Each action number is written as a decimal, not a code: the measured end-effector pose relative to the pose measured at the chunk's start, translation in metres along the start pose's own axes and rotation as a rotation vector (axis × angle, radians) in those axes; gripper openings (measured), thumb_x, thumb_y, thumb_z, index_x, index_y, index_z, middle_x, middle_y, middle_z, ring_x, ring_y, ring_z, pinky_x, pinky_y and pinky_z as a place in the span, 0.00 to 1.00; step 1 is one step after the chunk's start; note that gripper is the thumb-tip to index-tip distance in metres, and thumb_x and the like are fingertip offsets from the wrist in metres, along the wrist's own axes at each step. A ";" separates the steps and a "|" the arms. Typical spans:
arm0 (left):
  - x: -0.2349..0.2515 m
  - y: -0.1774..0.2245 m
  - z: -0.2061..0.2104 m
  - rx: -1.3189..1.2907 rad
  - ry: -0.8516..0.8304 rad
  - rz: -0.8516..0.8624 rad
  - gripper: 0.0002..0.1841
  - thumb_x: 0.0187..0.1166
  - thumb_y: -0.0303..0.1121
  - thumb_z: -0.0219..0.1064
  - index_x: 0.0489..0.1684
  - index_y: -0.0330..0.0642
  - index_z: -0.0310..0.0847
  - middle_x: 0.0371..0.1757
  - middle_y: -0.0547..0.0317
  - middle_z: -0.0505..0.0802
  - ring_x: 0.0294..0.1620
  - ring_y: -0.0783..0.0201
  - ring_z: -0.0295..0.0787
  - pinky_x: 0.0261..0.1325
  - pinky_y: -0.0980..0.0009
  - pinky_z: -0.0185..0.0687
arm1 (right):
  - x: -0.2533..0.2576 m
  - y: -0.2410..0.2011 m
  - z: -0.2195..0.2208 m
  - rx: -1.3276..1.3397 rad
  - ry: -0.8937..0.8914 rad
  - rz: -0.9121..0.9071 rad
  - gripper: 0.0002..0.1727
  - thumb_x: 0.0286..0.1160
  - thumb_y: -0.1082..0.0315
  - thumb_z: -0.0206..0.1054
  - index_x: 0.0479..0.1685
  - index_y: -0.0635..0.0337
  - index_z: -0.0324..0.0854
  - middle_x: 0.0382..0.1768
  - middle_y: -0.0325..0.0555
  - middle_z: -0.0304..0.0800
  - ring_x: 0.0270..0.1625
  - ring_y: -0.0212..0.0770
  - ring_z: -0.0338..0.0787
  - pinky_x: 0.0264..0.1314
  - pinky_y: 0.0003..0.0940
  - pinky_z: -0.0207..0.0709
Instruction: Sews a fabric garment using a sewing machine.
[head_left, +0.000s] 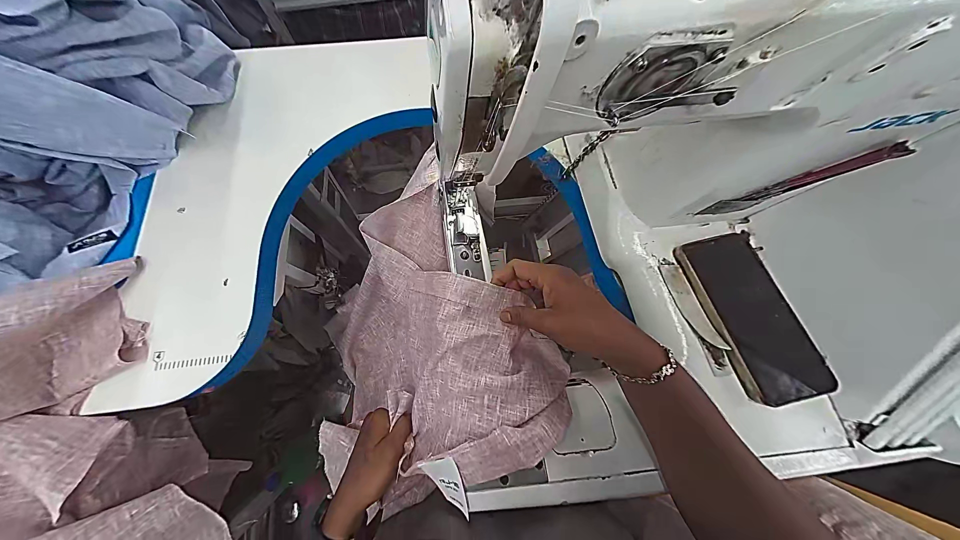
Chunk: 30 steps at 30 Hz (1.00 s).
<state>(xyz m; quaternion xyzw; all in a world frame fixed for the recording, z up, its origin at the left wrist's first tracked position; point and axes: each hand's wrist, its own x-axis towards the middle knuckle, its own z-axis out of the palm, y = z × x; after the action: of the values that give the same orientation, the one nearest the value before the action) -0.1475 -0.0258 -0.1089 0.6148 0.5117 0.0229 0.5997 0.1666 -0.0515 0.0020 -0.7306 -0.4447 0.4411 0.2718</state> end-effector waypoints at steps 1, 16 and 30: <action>0.002 0.000 0.000 0.011 -0.003 -0.001 0.14 0.74 0.40 0.55 0.23 0.42 0.78 0.21 0.67 0.81 0.28 0.73 0.82 0.37 0.66 0.78 | 0.000 0.001 0.000 -0.005 0.003 -0.001 0.11 0.74 0.70 0.75 0.52 0.54 0.84 0.35 0.38 0.87 0.36 0.30 0.85 0.42 0.31 0.79; -0.012 0.081 0.000 -0.325 0.163 0.526 0.09 0.82 0.50 0.66 0.38 0.61 0.87 0.34 0.88 0.94 0.37 0.90 0.90 0.43 0.85 0.88 | -0.066 0.023 0.098 -0.670 0.531 -0.824 0.14 0.84 0.71 0.55 0.43 0.53 0.90 0.33 0.43 0.87 0.34 0.41 0.81 0.35 0.31 0.71; 0.001 0.077 0.018 -0.402 0.071 0.513 0.10 0.75 0.21 0.63 0.35 0.46 0.89 0.33 0.76 0.96 0.35 0.82 0.92 0.44 0.80 0.90 | -0.083 0.038 0.094 -0.663 0.492 -0.928 0.12 0.84 0.75 0.56 0.42 0.59 0.88 0.41 0.45 0.92 0.42 0.41 0.87 0.53 0.29 0.80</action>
<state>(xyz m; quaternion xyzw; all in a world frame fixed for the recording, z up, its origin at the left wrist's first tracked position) -0.0889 -0.0192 -0.0561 0.5917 0.3460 0.2955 0.6655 0.0807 -0.1417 -0.0382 -0.5871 -0.7535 -0.0661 0.2884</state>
